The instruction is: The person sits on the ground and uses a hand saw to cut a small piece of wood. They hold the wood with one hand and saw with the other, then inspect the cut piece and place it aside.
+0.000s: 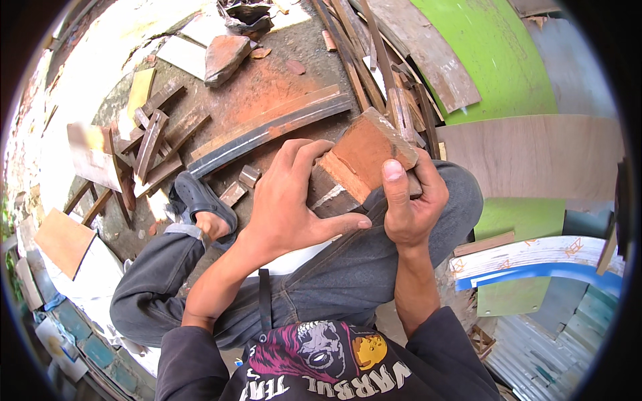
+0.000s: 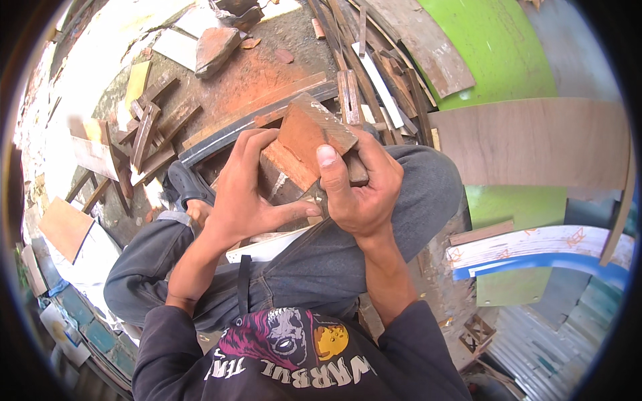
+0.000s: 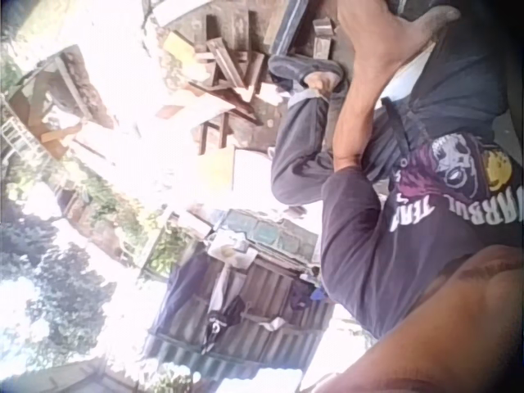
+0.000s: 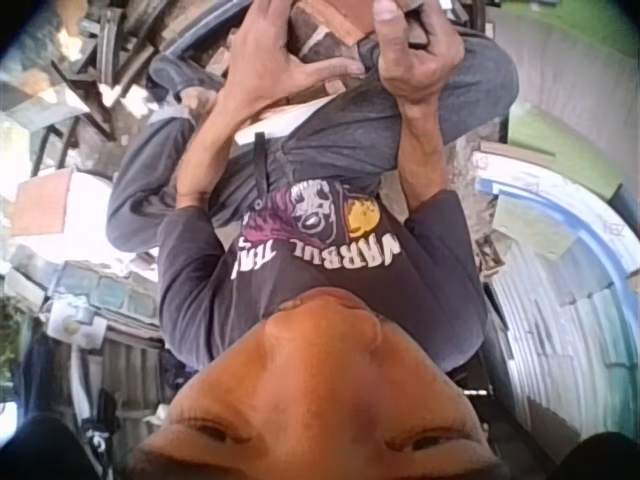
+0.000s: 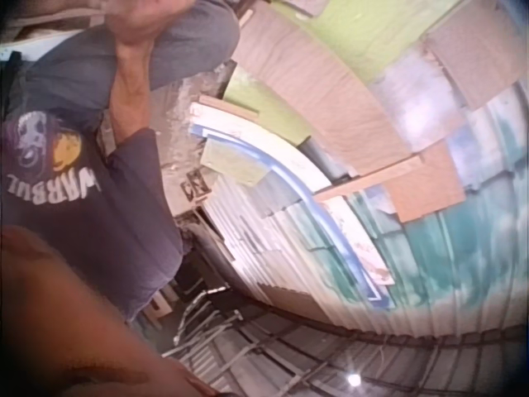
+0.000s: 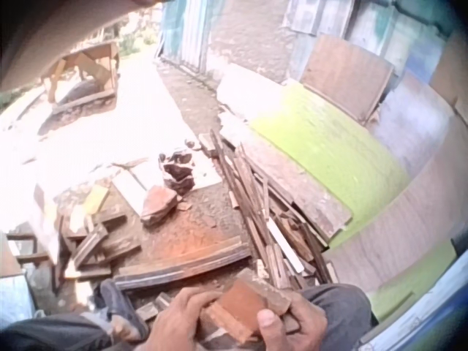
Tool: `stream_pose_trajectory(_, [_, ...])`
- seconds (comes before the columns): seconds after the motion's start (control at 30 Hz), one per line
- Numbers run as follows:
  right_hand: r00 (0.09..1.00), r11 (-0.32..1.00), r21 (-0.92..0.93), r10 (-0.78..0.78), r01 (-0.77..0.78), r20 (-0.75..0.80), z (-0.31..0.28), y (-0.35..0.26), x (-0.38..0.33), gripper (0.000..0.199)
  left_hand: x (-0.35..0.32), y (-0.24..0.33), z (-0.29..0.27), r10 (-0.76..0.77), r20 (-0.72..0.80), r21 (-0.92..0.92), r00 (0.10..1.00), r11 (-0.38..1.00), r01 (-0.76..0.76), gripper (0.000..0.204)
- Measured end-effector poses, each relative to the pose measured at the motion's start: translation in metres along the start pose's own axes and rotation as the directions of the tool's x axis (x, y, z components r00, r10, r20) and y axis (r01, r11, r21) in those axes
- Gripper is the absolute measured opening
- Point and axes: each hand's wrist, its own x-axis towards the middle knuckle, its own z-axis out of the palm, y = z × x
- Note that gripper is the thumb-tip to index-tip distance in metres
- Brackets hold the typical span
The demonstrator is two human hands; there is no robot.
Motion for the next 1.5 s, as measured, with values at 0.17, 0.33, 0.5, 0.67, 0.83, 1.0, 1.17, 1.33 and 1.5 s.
stream_pose_trajectory(0.17, [0.998, 1.000, 0.008, -0.027, 0.028, -0.048, -0.001, 0.000, -0.001, 0.026, 0.000, -0.012, 0.014, -0.081, 0.034, -0.249, 0.996, 0.965, 0.087, 0.095])
stream_pose_trajectory(0.33, [0.994, 0.995, 0.098, 0.014, -0.003, -0.112, -0.009, 0.005, -0.003, 0.046, 0.004, -0.032, 0.017, -0.075, 0.054, -0.392, 0.996, 0.916, 0.091, 0.079])
stream_pose_trajectory(0.5, [0.973, 0.933, 0.315, 0.212, -0.173, -0.094, -0.045, -0.036, -0.025, 0.067, 0.006, -0.077, 0.001, -0.098, -0.141, -0.296, 0.985, 0.954, 0.053, 0.073])
stream_pose_trajectory(0.67, [0.986, 0.903, 0.398, 0.144, -0.164, 0.081, -0.068, -0.053, -0.062, 0.063, 0.009, -0.088, -0.026, -0.164, -0.207, -0.201, 0.965, 0.972, 0.122, 0.067])
stream_pose_trajectory(0.83, [0.944, 0.880, 0.342, 0.309, -0.330, 0.117, -0.059, -0.051, -0.079, 0.056, 0.013, -0.082, -0.045, -0.148, -0.216, -0.152, 0.965, 0.982, 0.117, 0.067])
stream_pose_trajectory(1.0, [0.910, 0.840, 0.351, 0.379, -0.414, 0.166, -0.068, -0.051, -0.077, 0.055, 0.009, -0.080, -0.058, -0.155, -0.218, -0.086, 0.964, 0.987, 0.139, 0.067])
stream_pose_trajectory(1.17, [0.877, 0.772, 0.420, 0.453, -0.477, 0.163, -0.049, -0.035, -0.066, 0.051, 0.007, -0.070, -0.056, -0.035, -0.147, 0.087, 0.989, 0.995, 0.048, 0.064])
stream_pose_trajectory(1.33, [0.902, 0.833, 0.346, 0.390, -0.432, 0.187, -0.022, -0.034, -0.049, 0.050, 0.008, -0.065, -0.050, -0.162, -0.188, -0.081, 0.969, 0.985, 0.149, 0.061])
stream_pose_trajectory(1.5, [0.897, 0.842, 0.311, 0.403, -0.442, 0.184, -0.053, -0.048, -0.069, 0.050, 0.007, -0.062, -0.062, -0.084, -0.131, 0.058, 0.988, 0.994, 0.092, 0.064])
